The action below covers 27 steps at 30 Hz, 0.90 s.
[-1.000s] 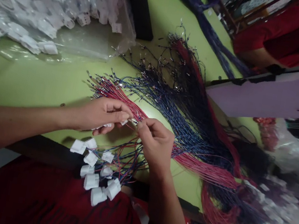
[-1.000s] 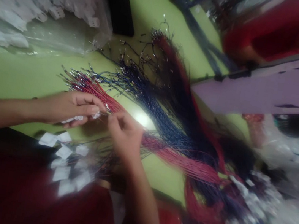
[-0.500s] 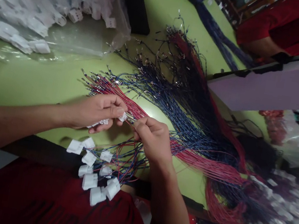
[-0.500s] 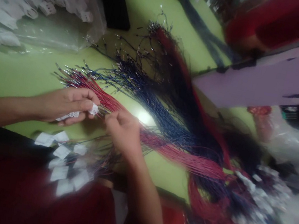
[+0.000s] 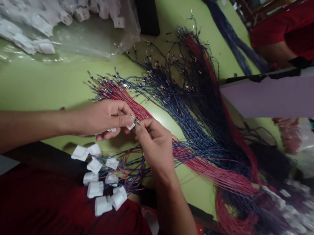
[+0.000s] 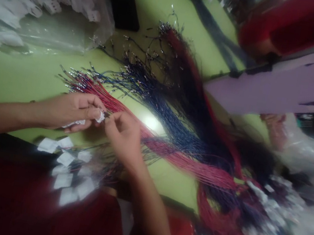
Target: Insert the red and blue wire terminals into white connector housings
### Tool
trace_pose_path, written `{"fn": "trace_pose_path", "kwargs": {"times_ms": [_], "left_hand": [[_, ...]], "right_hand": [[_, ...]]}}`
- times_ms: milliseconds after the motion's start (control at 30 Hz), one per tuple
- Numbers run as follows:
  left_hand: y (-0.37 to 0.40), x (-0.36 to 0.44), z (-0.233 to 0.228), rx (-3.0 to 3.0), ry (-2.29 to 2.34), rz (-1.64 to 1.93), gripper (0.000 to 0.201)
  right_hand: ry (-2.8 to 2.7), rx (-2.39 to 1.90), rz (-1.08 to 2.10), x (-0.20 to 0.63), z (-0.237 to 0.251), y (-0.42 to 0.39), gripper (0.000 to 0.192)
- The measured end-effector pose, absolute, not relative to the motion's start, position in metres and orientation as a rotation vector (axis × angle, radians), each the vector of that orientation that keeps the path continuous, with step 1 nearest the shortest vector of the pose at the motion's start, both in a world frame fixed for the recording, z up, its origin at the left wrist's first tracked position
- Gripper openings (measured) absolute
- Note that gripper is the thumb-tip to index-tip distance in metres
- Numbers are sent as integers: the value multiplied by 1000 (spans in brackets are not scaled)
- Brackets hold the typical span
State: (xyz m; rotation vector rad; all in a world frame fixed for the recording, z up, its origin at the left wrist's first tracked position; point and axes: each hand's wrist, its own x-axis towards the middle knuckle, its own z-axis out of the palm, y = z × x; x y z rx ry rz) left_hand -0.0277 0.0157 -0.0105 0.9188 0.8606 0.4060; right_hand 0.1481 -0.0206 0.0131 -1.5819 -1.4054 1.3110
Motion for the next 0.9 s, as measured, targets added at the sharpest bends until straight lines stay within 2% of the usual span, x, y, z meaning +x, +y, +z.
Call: {"fn": "trace_pose_path", "kwargs": {"times_ms": [167,333,533,900], "left_hand": [[17,-27,-9,934,869,391,11],[16,-30,-3,887,872,380,7],[18,-34,-8,856,886,356,19],[20,-31,-8,851,851,337,17]], "right_hand": [[-1429,-1598,1262,149,14,-20,17],[-1562,-1645,1067,159,23,-26,17],[-1639,-1567,1276,168,29,-27,20],[-1456,-1562,1616,170,27,-19,18]]}}
